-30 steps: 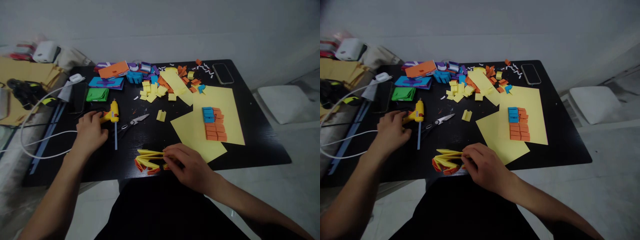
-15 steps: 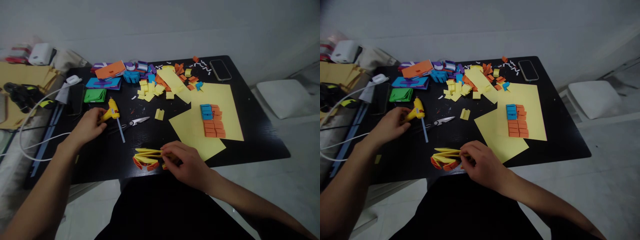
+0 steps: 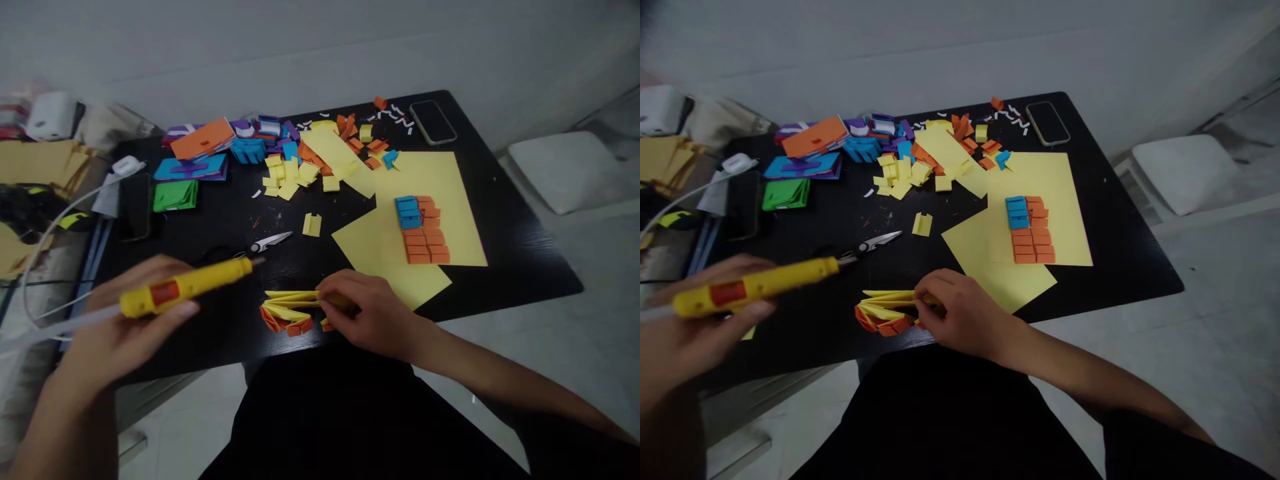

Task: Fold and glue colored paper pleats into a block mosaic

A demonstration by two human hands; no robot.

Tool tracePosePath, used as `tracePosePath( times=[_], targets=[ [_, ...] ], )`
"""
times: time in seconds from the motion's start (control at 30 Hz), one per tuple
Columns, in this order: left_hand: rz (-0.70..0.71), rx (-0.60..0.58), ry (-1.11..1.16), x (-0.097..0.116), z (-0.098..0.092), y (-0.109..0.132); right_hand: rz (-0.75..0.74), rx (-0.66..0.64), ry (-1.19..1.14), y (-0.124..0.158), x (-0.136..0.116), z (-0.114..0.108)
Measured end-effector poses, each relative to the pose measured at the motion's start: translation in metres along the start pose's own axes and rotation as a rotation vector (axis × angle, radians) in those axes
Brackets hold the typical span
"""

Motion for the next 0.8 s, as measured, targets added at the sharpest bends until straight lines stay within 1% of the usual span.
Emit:
tracePosePath(
  times=[0.07, 0.13, 0.17, 0.27, 0.37, 0.43, 0.6, 0.7, 0.8],
  targets=[
    [0.176, -0.086, 0.057, 0.014, 0.005, 0.002, 0.004, 0.005, -0.008, 0.000, 0.000, 0.001],
    [0.258, -0.119, 0.080, 0.024, 0.013, 0.003, 0.010, 0.005, -0.018, 0.001, 0.000, 0.001],
    [0.277, -0.128, 0.084, 0.027, 0.017, 0.003, 0.016, 0.003, -0.021, 0.001, 0.000, 0.001],
    [0.296, -0.157, 0.065, 0.029, 0.027, 0.003, 0.016, -0.003, -0.014, 0.002, 0.000, 0.001],
    [0.320, -0.169, 0.037, 0.028, 0.033, 0.004, 0.011, -0.015, -0.013, 0.000, 0.001, 0.001],
    [0.307, -0.174, 0.032, 0.029, 0.035, 0.004, 0.017, -0.025, -0.024, -0.001, 0.001, 0.000],
    [0.222, -0.209, 0.041, 0.032, 0.037, 0.003, 0.027, -0.033, -0.038, -0.003, 0.002, -0.001],
    [0.206, -0.254, 0.035, 0.031, 0.038, 0.003, 0.023, -0.033, -0.046, -0.004, 0.002, -0.002],
    [0.216, -0.274, 0.014, 0.029, 0.039, 0.003, 0.020, -0.028, -0.052, -0.004, 0.003, -0.002]
  ],
)
Point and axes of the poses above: each hand's wrist, its own y-axis away from the middle knuckle, its own z-axis out of the palm, x = y × z, the point moved 1 cm from there along -y, towards the middle knuckle, and after that the axes turned 7 degrees about x, right-handed, at the moved point
